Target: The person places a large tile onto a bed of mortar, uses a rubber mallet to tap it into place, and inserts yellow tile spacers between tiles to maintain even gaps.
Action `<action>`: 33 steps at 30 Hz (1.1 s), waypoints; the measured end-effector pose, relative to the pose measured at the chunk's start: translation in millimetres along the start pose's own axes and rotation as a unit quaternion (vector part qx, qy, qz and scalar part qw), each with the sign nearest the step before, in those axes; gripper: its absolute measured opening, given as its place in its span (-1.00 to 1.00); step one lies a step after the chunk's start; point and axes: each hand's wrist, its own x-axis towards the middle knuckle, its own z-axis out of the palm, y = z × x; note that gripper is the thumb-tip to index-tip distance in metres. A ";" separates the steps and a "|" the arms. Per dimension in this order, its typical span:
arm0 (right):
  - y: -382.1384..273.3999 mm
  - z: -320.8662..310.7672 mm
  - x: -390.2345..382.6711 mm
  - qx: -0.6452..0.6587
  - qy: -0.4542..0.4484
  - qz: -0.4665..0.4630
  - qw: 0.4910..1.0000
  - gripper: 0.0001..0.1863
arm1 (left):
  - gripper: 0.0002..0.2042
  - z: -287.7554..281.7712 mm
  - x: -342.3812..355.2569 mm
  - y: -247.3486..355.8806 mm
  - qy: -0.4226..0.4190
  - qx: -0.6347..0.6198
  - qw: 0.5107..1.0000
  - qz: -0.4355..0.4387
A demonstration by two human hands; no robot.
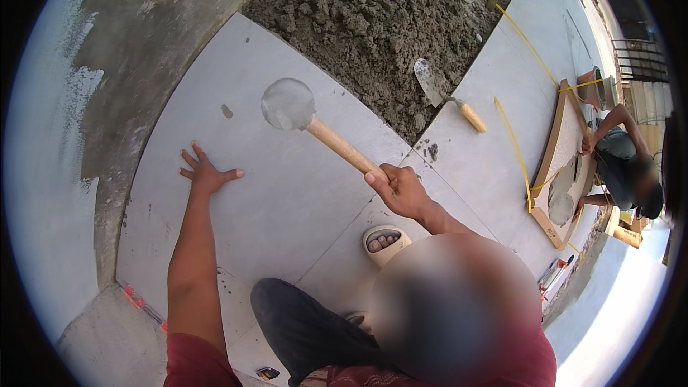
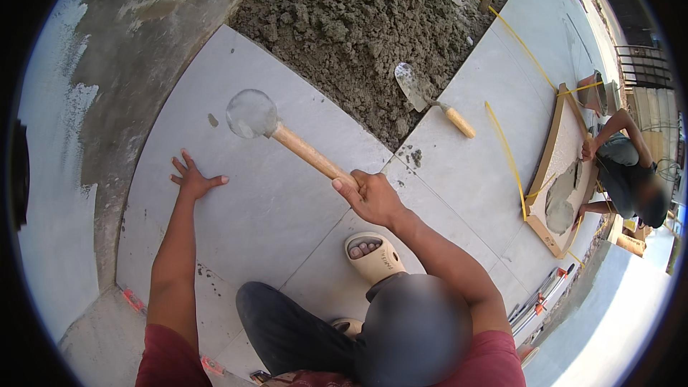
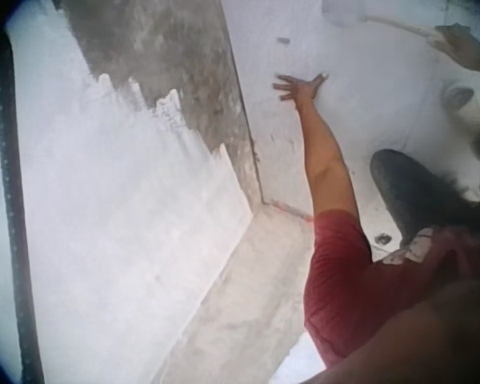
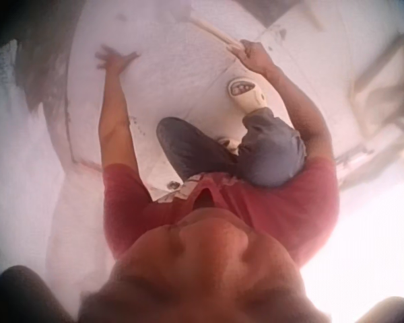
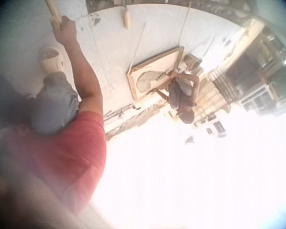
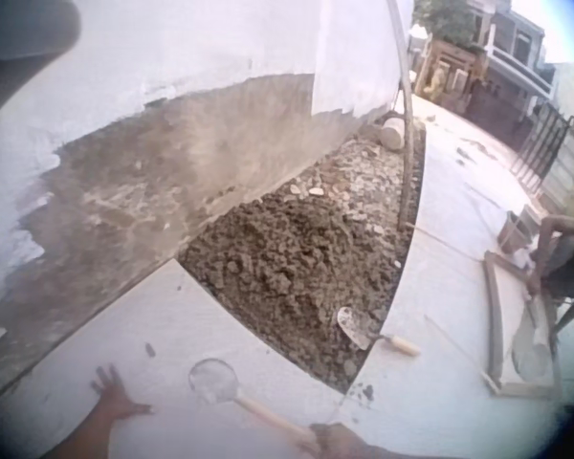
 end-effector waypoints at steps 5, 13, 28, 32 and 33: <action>18.9 16.2 -28.7 0.089 0.062 -0.154 0.982 -0.57 | 0.62 -3.3 -11.6 19.0 -0.009 -0.045 0.999 -0.001; -8.6 10.3 34.4 -0.041 -0.104 0.102 0.988 -0.30 | 0.59 0.9 -11.8 8.4 -0.006 -0.038 0.999 -0.035; -17.1 43.8 26.5 -0.028 -0.023 0.008 0.999 -0.37 | 0.52 83.9 -127.4 -146.5 -0.009 0.072 0.997 0.030; -87.7 65.7 11.0 0.098 -0.027 -0.125 0.987 -0.41 | 0.50 98.6 -139.1 -153.3 0.006 0.044 0.999 0.009; -104.2 73.1 5.3 0.134 -0.020 -0.162 0.977 -0.45 | 0.49 101.6 -140.0 -155.2 0.007 0.040 0.999 0.006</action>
